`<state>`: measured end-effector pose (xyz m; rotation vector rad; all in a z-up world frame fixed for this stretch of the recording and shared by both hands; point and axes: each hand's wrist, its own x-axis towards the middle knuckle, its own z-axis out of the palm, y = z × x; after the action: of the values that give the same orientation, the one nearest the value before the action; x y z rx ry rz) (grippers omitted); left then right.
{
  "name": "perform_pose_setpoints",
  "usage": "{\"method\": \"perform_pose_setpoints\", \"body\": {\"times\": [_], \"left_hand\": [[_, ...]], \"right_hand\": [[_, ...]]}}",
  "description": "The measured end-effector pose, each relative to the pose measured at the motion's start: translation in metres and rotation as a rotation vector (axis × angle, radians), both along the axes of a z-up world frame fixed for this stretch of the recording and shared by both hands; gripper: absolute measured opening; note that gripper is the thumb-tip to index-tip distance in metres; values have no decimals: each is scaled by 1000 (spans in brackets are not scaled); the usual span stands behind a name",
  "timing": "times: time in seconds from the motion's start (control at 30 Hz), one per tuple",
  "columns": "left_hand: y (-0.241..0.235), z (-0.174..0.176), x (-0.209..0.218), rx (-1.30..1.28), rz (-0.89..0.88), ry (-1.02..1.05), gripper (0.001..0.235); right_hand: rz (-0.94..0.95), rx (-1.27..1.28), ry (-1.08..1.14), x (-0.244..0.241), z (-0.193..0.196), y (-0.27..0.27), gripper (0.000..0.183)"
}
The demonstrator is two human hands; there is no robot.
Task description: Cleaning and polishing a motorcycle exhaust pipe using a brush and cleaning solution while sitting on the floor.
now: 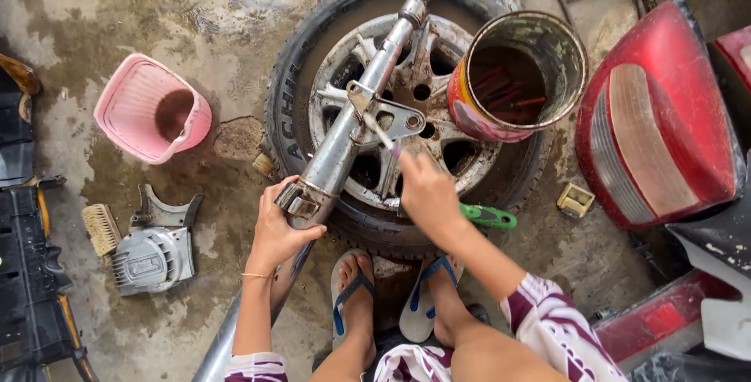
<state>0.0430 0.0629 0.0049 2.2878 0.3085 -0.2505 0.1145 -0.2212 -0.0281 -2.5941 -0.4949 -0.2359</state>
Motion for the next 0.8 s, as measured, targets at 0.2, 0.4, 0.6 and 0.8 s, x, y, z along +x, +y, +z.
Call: {"method": "perform_pose_setpoints", "body": {"times": [0.2,0.4,0.6,0.8], "left_hand": [[0,1,0,-11,13,27,104],[-2,7,2,-16,19,42,102],[-3,1,-1,11,27,27,104],[-7,4,-2,38,22,14,108]], "right_hand": [[36,-162,-89,-33,-4,-7,30],[-158,-24,-89,-19,-14,-51,17],[-87,-63,-114,-19,-17,-24,16],[-18,-7,-133,-5,-21,-18,15]]}}
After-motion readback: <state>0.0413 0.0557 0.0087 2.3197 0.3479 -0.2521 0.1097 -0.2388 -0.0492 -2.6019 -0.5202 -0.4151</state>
